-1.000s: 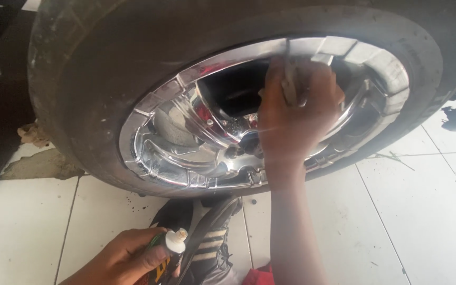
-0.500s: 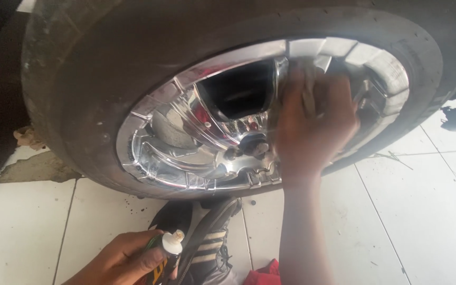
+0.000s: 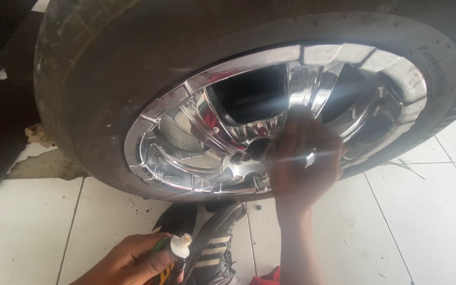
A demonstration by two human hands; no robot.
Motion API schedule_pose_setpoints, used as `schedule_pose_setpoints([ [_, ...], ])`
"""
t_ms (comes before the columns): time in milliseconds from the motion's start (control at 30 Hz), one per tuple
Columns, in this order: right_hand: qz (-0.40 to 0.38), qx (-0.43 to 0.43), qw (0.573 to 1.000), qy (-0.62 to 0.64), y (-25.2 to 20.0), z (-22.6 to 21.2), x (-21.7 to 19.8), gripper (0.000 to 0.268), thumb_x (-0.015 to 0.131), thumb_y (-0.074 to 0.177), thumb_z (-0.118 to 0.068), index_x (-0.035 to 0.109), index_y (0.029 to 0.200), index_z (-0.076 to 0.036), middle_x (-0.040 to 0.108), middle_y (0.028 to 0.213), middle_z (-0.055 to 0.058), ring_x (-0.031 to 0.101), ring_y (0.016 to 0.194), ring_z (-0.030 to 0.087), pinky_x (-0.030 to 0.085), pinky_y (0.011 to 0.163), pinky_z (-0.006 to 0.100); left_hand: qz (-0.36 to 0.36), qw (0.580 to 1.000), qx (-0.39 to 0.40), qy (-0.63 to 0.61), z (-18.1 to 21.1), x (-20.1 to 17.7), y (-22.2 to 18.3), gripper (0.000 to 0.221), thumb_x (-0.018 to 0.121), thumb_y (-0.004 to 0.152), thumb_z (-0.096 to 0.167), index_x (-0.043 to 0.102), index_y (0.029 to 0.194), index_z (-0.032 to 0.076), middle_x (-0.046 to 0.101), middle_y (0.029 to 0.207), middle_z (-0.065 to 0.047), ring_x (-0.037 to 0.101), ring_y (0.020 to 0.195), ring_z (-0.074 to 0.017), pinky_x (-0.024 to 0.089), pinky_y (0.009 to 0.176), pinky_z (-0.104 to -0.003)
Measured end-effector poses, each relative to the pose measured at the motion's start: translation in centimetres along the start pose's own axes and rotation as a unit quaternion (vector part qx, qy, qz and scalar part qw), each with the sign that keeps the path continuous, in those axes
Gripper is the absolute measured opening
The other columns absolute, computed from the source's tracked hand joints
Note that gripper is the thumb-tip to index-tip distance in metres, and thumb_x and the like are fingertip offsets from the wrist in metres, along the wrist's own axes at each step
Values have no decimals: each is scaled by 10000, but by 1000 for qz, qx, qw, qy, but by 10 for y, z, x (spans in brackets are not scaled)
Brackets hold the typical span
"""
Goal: Apply polish and clean a chrome car wheel with a cloth.
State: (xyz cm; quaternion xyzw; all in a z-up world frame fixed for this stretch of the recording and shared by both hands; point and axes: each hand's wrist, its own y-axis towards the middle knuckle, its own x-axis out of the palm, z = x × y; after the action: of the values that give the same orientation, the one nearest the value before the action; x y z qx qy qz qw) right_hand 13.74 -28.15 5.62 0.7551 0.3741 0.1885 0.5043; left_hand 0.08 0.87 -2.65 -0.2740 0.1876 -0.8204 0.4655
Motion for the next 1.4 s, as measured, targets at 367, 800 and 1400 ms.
schedule_pose_setpoints([
  [367,-14,88,995,38,26,-26,7,125,734,1016,-97,661,1117,-85,704,967,34,688,885,129,548,799,319,6,1000,7,-20,27,9,-11,483,568,944,382,661,1286,53,764,934,-130,742,935,-207,558,871,-376],
  [800,-62,49,992,-94,49,-49,14,100,768,1106,-131,707,1175,-93,766,1031,37,735,1002,118,563,884,277,22,999,12,-22,16,-1,-12,500,568,926,373,642,1314,66,763,939,-137,758,947,-223,576,876,-380],
  [1400,-32,0,990,-137,30,-16,-1,80,756,1114,-96,701,1144,-46,742,991,43,687,876,152,512,818,313,7,999,22,22,38,18,-27,614,539,914,507,665,1245,5,734,934,-155,730,918,-235,564,808,-356],
])
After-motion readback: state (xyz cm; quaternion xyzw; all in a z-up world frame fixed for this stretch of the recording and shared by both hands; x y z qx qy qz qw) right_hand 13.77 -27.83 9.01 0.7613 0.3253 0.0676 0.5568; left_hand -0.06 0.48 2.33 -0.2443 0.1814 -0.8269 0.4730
